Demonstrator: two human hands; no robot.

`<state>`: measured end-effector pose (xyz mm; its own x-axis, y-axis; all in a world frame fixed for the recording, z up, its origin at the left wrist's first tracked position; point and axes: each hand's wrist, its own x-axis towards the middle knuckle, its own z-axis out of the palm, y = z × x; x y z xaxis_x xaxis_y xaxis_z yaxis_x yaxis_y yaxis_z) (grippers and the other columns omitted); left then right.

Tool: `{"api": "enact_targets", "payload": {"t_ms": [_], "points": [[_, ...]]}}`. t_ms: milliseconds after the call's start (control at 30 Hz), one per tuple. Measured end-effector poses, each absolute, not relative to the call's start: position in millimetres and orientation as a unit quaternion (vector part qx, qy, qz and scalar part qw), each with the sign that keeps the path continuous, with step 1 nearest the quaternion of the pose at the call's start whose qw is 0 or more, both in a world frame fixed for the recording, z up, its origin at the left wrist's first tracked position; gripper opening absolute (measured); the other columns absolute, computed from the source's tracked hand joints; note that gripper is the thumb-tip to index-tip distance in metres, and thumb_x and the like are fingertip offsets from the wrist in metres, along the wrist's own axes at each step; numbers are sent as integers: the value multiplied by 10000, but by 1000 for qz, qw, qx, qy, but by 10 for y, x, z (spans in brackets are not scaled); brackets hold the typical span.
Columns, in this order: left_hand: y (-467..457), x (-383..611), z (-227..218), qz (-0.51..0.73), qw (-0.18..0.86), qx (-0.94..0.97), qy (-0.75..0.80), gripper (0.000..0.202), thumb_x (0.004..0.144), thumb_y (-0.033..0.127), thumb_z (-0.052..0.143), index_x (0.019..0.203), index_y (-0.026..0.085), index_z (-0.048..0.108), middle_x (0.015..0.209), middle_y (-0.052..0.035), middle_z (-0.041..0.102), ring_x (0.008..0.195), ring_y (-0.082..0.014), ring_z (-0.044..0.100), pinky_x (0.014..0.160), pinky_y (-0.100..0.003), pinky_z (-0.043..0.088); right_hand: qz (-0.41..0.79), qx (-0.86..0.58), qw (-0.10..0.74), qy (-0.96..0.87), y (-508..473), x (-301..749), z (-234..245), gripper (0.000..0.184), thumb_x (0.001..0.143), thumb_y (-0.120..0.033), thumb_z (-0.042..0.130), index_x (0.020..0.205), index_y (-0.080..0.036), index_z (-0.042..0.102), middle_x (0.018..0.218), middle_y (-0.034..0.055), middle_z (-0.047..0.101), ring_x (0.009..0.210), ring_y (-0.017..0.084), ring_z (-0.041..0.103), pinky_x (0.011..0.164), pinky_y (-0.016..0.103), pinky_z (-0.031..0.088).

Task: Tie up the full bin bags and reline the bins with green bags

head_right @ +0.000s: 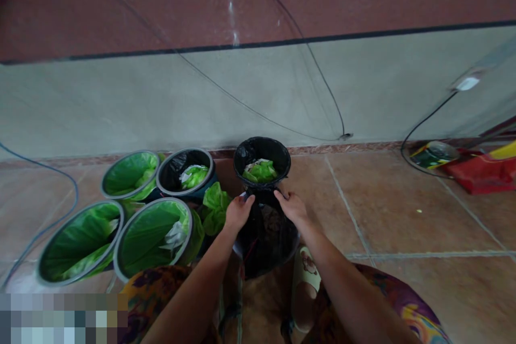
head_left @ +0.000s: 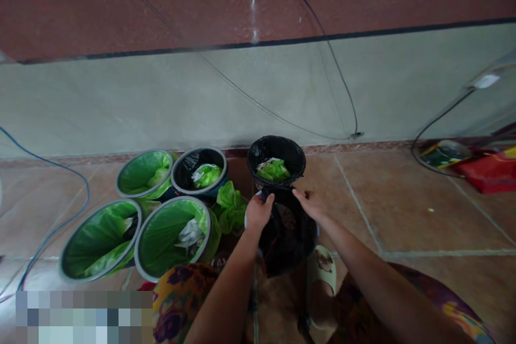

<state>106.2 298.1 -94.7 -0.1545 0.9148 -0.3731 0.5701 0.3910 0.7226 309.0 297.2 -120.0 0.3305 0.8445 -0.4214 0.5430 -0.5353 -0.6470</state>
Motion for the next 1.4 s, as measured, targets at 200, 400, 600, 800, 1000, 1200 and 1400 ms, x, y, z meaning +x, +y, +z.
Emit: {"api": "enact_targets", "payload": {"t_ms": [200,400,600,800,1000,1200,1400], "points": [[3268,1315,-1270,120,393,542,733,255,805,221,586,998,110,709,1040,-170,713,1006,-273,659,859,-302,464,276,-802,119,-516,3037,2998,-1249,239,871,-295,526,958,-219,736,1034,103,721,996,239,645,836,289,443],[3221,1037,-1231,153,413,654,615,341,798,79,441,893,164,757,876,-43,744,871,-180,673,854,-264,491,249,-771,130,-571,3008,3063,-1117,272,908,-254,453,934,-215,721,954,57,733,863,172,660,730,239,441],[3092,571,-985,147,313,679,648,408,817,73,414,1044,190,732,1076,-53,727,1030,-181,654,958,-266,461,239,-787,133,-552,2900,3197,-1089,305,921,-261,421,1022,-171,695,1015,103,725,933,204,669,774,262,463],[2919,442,-927,62,230,594,769,403,887,212,436,1250,200,611,1128,-110,703,1055,-248,654,898,-327,484,241,-766,61,-593,2778,3240,-1122,342,796,-261,600,1111,-152,676,1017,122,728,945,236,681,788,280,484],[2756,395,-857,-47,205,615,760,367,867,171,434,1159,150,655,1058,-161,712,1029,-278,666,852,-333,490,205,-799,43,-564,2754,3367,-978,344,771,-115,487,954,-207,762,887,101,748,872,237,702,690,272,493],[2835,255,-778,34,182,587,788,370,889,178,397,1142,140,665,1116,-157,695,1085,-288,641,920,-347,466,221,-813,8,-538,2714,3407,-870,330,757,-96,489,959,-130,748,911,167,725,880,266,693,686,303,490],[2756,374,-754,105,263,480,830,611,873,397,531,1370,54,440,1244,-212,617,1198,-291,573,963,-332,448,115,-729,15,-675,2706,2958,-835,604,766,-169,575,1365,-184,496,1306,161,556,1169,303,507,939,421,402]]}}
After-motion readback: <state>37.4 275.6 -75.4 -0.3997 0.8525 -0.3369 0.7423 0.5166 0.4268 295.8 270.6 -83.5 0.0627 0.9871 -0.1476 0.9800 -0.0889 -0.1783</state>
